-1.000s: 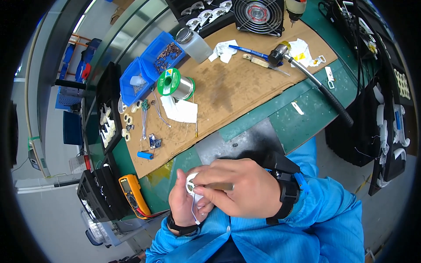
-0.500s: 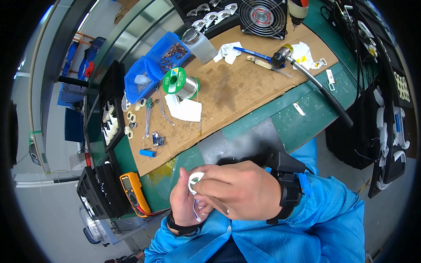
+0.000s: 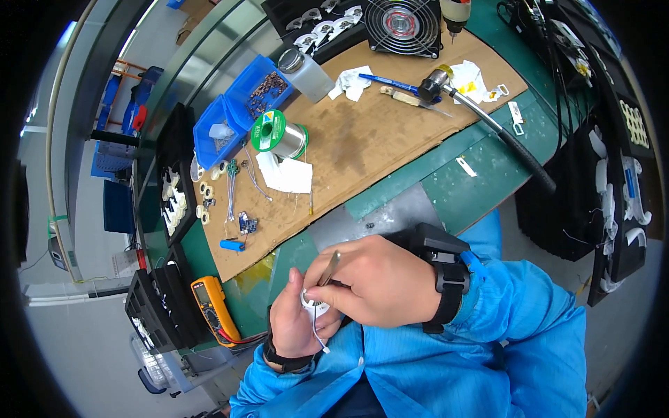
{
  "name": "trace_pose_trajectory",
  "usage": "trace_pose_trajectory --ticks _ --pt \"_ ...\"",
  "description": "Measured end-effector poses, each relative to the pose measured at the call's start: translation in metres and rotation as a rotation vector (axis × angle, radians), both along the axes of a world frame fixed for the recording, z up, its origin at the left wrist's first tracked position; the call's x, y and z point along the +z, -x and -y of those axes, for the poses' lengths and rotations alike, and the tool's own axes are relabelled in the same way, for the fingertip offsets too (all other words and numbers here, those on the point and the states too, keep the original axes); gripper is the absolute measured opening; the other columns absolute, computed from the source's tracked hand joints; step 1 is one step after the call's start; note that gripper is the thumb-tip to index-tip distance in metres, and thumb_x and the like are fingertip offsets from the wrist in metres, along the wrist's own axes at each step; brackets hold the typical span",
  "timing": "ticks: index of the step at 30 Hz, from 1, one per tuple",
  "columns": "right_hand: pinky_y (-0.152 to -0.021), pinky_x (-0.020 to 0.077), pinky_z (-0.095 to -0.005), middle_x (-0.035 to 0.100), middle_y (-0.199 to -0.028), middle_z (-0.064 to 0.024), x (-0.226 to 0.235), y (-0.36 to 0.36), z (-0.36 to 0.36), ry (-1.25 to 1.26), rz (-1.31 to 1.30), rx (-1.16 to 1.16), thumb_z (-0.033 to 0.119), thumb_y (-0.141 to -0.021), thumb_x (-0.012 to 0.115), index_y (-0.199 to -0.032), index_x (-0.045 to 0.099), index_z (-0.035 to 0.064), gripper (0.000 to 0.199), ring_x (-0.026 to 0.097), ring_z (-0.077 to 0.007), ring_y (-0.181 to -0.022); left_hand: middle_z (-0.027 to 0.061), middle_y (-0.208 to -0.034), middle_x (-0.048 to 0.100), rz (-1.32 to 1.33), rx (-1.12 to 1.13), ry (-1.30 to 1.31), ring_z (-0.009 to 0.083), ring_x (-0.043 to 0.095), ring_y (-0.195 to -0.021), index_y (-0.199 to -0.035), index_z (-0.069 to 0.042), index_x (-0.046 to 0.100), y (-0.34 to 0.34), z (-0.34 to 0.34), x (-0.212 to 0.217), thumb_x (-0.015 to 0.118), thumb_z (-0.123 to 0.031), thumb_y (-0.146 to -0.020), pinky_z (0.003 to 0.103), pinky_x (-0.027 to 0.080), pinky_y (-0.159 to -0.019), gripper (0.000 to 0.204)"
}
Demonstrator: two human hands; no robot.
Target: Assembling electronic parts and plastic housing on a factory workbench.
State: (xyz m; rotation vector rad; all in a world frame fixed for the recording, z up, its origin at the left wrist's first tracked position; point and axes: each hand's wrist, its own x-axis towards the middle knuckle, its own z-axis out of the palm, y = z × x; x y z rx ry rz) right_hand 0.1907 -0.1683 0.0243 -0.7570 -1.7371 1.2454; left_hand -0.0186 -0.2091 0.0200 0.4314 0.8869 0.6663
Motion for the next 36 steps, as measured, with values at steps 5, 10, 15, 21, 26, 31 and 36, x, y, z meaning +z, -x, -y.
trace_pose_trajectory --ticks 5,10,15,21,26,31,36 --pt "-0.070 0.0569 -0.0317 0.073 -0.087 -0.0133 0.001 -0.001 0.002 0.314 -0.124 0.026 0.012 -0.096 0.067 -0.100 0.070 -0.0033 0.016 0.073 -0.0204 -0.077 0.0038 -0.087 0.053 0.007 0.012 -0.005 0.0071 0.039 -0.053 -0.121 -0.002 0.057 0.000 0.000 0.002 0.033 -0.059 -0.108 0.022 0.027 -0.039 0.064" --pt "-0.070 0.0573 -0.0275 0.073 -0.086 -0.0120 -0.015 -0.003 0.000 0.743 -0.391 0.118 0.013 -0.102 0.062 -0.106 0.066 -0.0054 0.019 0.072 -0.0142 -0.080 0.0060 -0.089 0.053 0.052 -0.034 -0.036 0.0081 0.041 -0.053 -0.118 0.000 0.057 0.000 -0.002 -0.010 0.031 -0.063 -0.106 0.022 0.030 -0.040 0.069" --pt "-0.068 0.0558 -0.0258 0.072 -0.084 -0.0104 -0.014 -0.009 0.000 0.913 -0.557 0.029 0.014 -0.103 0.061 -0.108 0.064 -0.0039 0.019 0.071 -0.0140 -0.077 0.0108 -0.096 0.058 0.128 0.122 0.043 0.0127 0.046 -0.057 -0.125 0.004 0.056 -0.007 -0.001 -0.009 0.036 -0.058 -0.106 0.026 0.038 -0.045 0.068" --pt "-0.058 0.0501 -0.0430 0.066 -0.070 -0.0179 -0.015 -0.056 -0.050 0.109 0.518 -0.470 0.017 -0.089 0.071 -0.090 0.064 -0.0009 0.019 0.067 -0.0344 -0.064 0.0137 -0.109 0.057 0.097 0.219 -0.145 0.0175 0.056 -0.071 -0.127 -0.005 0.051 0.005 -0.002 -0.013 0.055 -0.039 -0.106 0.029 0.048 -0.052 0.041" --pt "-0.066 0.0518 -0.0547 0.066 -0.071 -0.0228 -0.024 -0.068 -0.070 -0.063 0.857 -0.528 0.020 -0.088 0.067 -0.084 0.065 0.0031 0.018 0.066 -0.0452 -0.072 0.0184 -0.120 0.061 0.059 0.273 -0.262 0.0259 0.068 -0.076 -0.134 -0.004 0.046 0.017 -0.005 -0.025 0.052 -0.015 -0.107 0.036 0.057 -0.059 0.030" --pt "-0.064 0.0530 -0.0472 0.065 -0.075 -0.0153 0.001 -0.048 -0.062 -0.303 0.851 -0.527 0.016 -0.084 0.074 -0.094 0.063 0.0049 0.018 0.067 -0.0379 -0.073 0.0183 -0.146 0.048 0.114 0.342 -0.272 0.0358 0.059 -0.125 -0.159 -0.004 0.024 0.015 -0.007 -0.004 0.043 0.001 -0.101 0.048 0.055 -0.098 0.061" --pt "-0.067 0.0562 -0.0431 0.062 -0.103 -0.0121 0.039 0.034 -0.024 -0.464 0.578 -0.007 0.011 -0.082 0.073 -0.107 0.063 0.0057 0.027 0.066 -0.0329 -0.083 0.0187 -0.157 0.039 -0.112 0.246 -0.562 0.0310 0.057 -0.131 -0.162 -0.001 0.015 0.013 -0.003 -0.020 0.040 0.014 -0.094 0.038 0.049 -0.106 0.074"
